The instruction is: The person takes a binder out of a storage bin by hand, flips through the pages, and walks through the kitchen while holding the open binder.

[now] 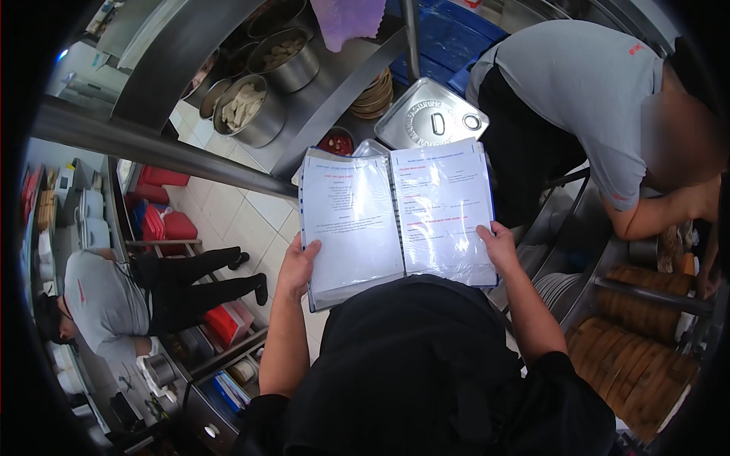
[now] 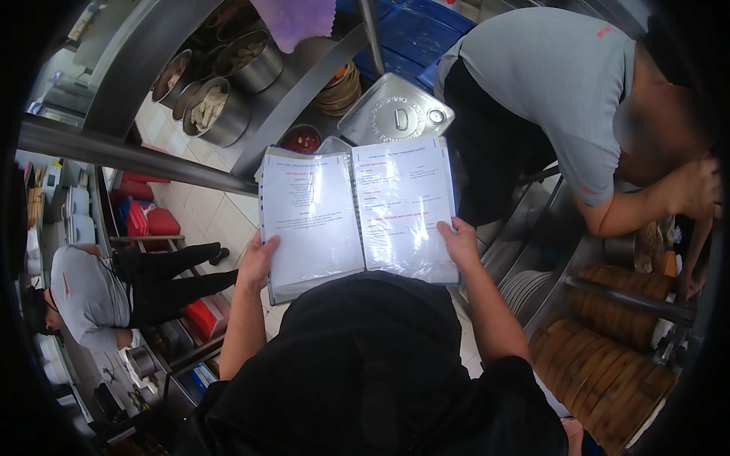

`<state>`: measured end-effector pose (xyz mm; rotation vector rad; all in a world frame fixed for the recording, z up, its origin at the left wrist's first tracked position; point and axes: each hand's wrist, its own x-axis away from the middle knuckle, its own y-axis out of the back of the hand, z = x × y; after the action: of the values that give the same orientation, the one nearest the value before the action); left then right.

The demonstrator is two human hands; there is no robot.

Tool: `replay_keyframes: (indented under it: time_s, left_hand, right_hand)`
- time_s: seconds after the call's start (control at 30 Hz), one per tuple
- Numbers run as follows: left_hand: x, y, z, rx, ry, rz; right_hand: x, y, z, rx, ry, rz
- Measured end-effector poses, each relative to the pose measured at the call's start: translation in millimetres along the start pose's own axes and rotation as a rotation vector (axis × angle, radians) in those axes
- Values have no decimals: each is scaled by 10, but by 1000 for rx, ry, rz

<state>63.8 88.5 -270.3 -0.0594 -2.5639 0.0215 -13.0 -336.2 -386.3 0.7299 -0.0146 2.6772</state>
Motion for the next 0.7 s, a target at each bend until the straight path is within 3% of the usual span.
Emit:
replay_keyframes:
  time_s: [0.53, 0.7]
  left_hand:
    - [99, -102, -152, 32, -106, 64]
    - [-56, -151, -267, -22, -64, 63]
  right_hand:
    - [45, 91, 275, 17, 162, -18]
    - [-161, 82, 216, 12, 72, -47]
